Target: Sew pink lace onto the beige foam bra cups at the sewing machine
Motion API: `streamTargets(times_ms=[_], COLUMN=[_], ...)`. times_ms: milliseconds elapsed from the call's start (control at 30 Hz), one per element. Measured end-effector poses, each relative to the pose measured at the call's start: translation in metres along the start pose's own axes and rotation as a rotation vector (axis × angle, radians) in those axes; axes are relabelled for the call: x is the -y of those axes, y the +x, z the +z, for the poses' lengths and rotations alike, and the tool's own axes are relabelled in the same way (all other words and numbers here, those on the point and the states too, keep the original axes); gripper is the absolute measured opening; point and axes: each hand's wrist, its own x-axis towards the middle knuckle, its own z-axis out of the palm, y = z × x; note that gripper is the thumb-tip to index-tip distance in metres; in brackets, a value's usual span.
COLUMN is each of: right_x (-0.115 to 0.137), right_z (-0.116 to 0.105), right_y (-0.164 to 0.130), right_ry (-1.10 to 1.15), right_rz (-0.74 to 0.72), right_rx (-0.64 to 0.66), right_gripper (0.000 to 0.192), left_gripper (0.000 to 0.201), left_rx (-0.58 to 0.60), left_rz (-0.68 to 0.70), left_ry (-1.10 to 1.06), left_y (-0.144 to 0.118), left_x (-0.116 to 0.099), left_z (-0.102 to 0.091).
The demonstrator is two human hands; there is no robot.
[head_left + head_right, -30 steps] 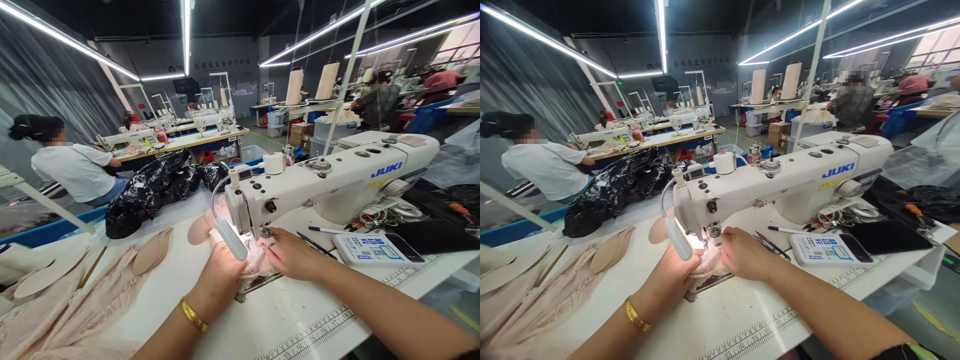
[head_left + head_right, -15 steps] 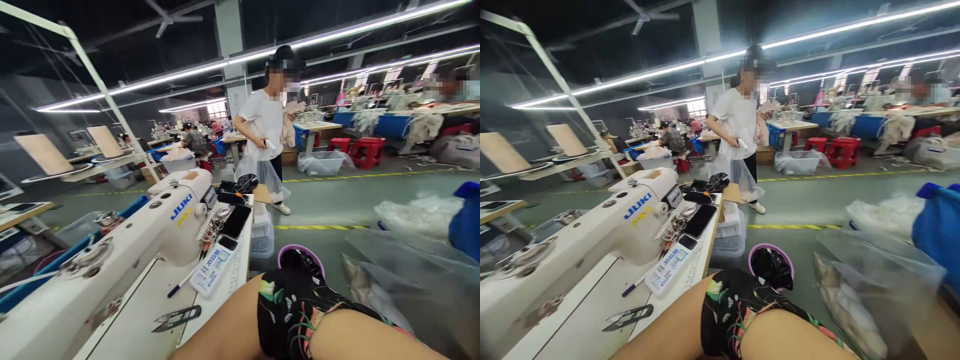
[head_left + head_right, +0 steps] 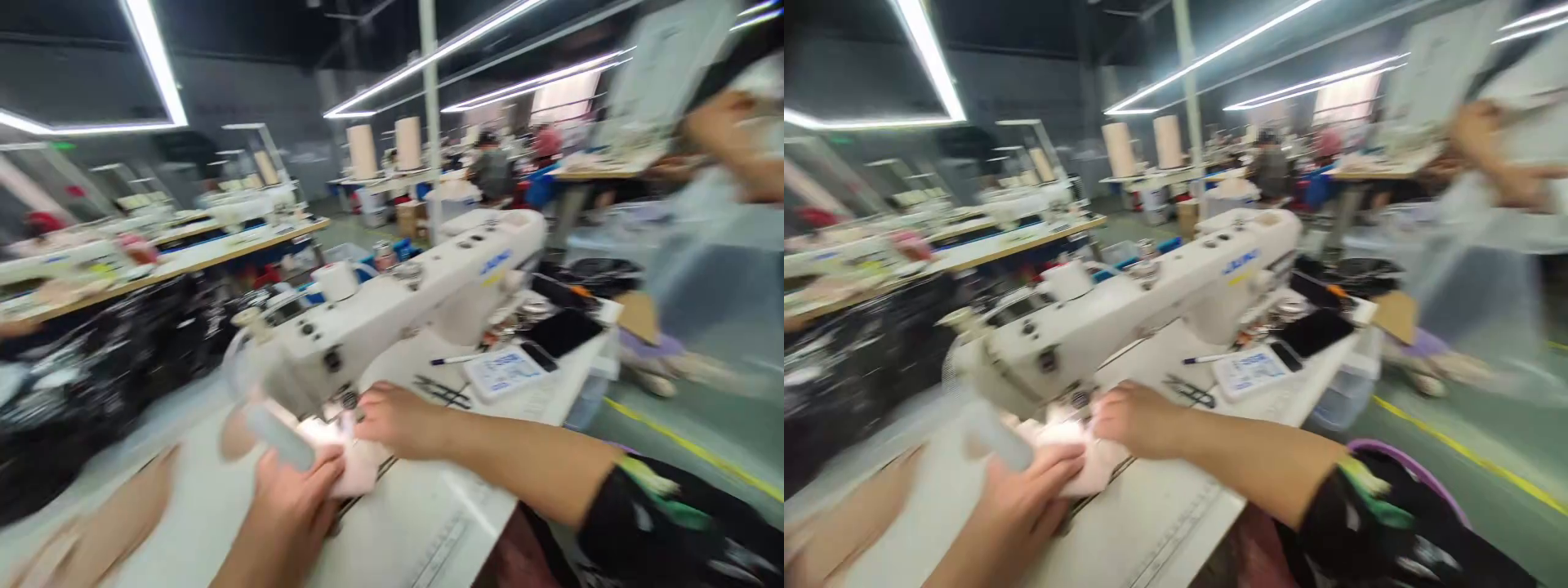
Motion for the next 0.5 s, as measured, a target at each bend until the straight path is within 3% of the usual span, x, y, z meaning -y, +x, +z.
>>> streamTargets(times_ms=[67, 133, 500], right_x=[-0.005, -0.007, -0.001], right_z=[0.018, 0.032, 0.037], right_y=[0.002, 0.001, -0.006], right_ry=[0.009, 0.01, 0.043], right_rz=[0.027, 0.081, 0.141], right_rx=[-0.051, -0.101, -0.104], right_gripper=[0.018, 0.02, 0.036], left_gripper=[0.036, 0.04, 0.036], left_rx=[0.014, 0.021, 0.035], left_rz=[-0.111, -0.156, -0.168], left_ry=[0.001, -0.036, -0.045], left_y=[-0.032, -0.043, -0.038], left_x=[-0.007, -0.015, -0.021], left_z=[-0.027, -0.04, -0.042])
